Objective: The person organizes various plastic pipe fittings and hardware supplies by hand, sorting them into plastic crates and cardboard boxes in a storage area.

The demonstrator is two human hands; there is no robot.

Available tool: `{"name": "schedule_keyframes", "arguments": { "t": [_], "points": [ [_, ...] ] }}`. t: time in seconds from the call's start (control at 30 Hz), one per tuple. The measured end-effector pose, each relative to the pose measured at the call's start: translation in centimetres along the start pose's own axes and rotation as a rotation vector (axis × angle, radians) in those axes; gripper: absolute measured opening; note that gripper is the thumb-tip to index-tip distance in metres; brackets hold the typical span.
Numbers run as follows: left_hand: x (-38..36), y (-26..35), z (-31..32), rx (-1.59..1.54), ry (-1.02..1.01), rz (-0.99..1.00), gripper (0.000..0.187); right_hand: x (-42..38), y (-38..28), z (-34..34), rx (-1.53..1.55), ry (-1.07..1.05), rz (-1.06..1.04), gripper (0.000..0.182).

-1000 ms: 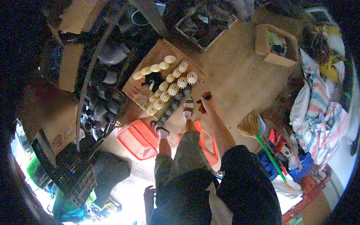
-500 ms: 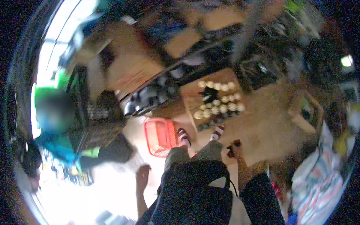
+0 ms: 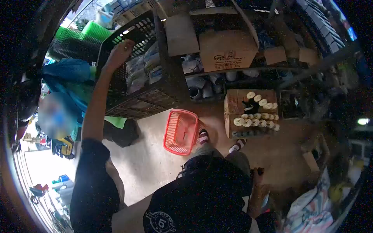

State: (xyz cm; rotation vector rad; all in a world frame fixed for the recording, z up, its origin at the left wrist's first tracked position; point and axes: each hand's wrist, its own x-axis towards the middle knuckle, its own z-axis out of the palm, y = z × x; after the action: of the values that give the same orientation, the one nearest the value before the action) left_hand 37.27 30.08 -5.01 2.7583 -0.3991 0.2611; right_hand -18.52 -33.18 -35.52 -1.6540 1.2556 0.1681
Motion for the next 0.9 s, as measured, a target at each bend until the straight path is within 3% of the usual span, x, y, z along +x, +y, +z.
{"name": "schedule_keyframes", "arguments": {
  "t": [0.1,0.17,0.33,0.43,0.53,0.63,0.73,0.83,0.9],
  "points": [
    [2.2,-10.3,6.9,0.035,-0.105,0.002,0.041,-4.0,3.9,-0.3,-0.08,0.145,-0.009,0.044],
    [4.9,-13.9,11.4,0.04,-0.161,0.026,0.043,-7.6,5.9,-0.1,-0.096,0.226,0.055,0.045],
    [8.7,-13.8,15.3,0.099,-0.131,-0.013,0.047,-12.9,9.4,0.8,-0.121,0.348,0.192,0.047],
    [10.8,-17.6,18.7,-0.062,-0.07,0.084,0.053,-15.1,10.8,0.9,-0.17,0.358,0.261,0.048],
    [12.8,-20.1,21.6,-0.038,-0.135,0.023,0.055,-16.9,12.7,-0.8,-0.216,0.354,0.304,0.05],
    [12.0,-18.1,19.5,0.094,-0.231,0.066,0.052,-18.3,14.9,-3.9,-0.252,0.345,0.343,0.051],
    [10.0,-15.9,17.5,0.16,-0.179,-0.022,0.051,-16.8,18.8,-9.0,-0.224,0.315,0.356,0.052],
    [8.2,-15.7,16.2,-0.086,-0.146,-0.072,0.052,-11.5,22.6,-13.1,-0.069,0.232,0.278,0.053],
    [8.0,-16.2,15.5,-0.049,-0.164,0.013,0.053,-11.3,7.6,-8.7,0.077,0.214,0.253,0.052]
  ]
}}
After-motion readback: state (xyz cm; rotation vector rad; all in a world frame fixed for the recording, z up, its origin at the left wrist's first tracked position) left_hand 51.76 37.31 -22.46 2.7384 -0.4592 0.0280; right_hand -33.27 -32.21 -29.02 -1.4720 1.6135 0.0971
